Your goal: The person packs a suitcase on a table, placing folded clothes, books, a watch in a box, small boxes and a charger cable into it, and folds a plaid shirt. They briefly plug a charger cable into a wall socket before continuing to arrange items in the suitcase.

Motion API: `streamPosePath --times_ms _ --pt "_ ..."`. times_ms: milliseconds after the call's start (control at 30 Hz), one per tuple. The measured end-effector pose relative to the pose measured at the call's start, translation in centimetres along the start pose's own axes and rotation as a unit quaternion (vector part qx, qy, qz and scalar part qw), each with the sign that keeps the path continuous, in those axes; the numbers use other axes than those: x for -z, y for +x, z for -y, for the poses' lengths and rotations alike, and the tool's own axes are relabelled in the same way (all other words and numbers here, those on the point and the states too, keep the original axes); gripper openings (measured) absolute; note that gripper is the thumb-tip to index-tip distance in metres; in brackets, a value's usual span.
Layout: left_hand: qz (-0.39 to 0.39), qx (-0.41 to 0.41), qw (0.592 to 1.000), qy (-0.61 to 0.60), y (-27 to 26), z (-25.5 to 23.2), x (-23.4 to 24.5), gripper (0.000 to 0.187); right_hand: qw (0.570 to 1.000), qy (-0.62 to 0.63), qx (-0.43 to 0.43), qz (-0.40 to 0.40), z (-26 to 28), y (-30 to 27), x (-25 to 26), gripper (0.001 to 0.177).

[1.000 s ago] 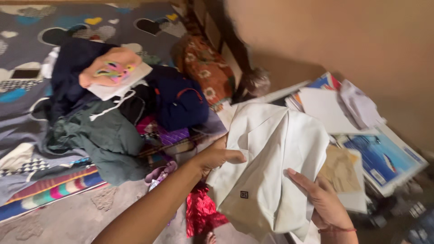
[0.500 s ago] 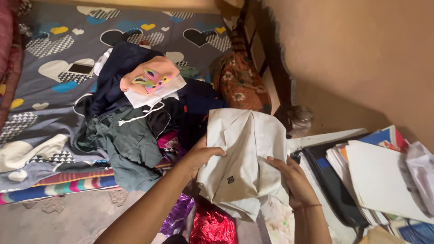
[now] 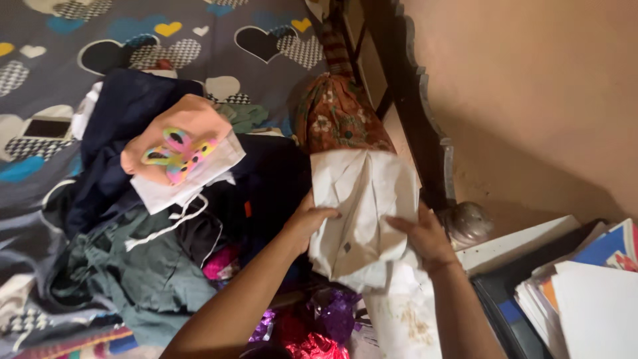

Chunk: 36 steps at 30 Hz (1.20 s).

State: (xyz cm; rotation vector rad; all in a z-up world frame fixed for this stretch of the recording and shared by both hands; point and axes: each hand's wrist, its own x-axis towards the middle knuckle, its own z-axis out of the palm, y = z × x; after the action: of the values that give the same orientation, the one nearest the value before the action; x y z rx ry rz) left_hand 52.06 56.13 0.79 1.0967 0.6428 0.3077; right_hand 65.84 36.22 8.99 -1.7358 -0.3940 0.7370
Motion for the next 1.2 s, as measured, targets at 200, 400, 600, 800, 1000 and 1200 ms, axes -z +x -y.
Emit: streamPosePath --times_ms 200,400,600,800,1000,1200 --pt "-0.006 -0.054 0.984 0.170 13.3 -0.2 0.0 0.098 0.943 -0.239 0.173 -0.157 1.1 11.0 -0.1 0.089" --pt "-0.004 -0.020 0.883 0.470 17.7 2.3 -1.7 0.143 0.823 -0.528 0.177 -0.113 -5.2 16.4 -4.4 0.085" --pt "-0.031 -0.089 0.788 0.608 17.4 1.7 -0.7 0.144 0.852 -0.523 0.023 -0.024 -9.8 15.8 -4.7 0.078" --pt "0.061 -0.120 0.740 0.659 18.6 2.4 1.3 0.134 0.833 -0.552 -0.001 -0.038 -9.8 16.1 -5.2 0.077" --pt "0.020 -0.164 0.747 0.644 16.9 6.4 3.7 0.105 0.832 -0.553 -0.013 -0.031 -9.1 16.1 -5.5 0.078" --pt "0.020 -0.170 0.739 0.652 16.7 8.0 4.3 0.089 0.828 -0.559 -0.046 -0.013 -9.1 16.4 -5.4 0.078"
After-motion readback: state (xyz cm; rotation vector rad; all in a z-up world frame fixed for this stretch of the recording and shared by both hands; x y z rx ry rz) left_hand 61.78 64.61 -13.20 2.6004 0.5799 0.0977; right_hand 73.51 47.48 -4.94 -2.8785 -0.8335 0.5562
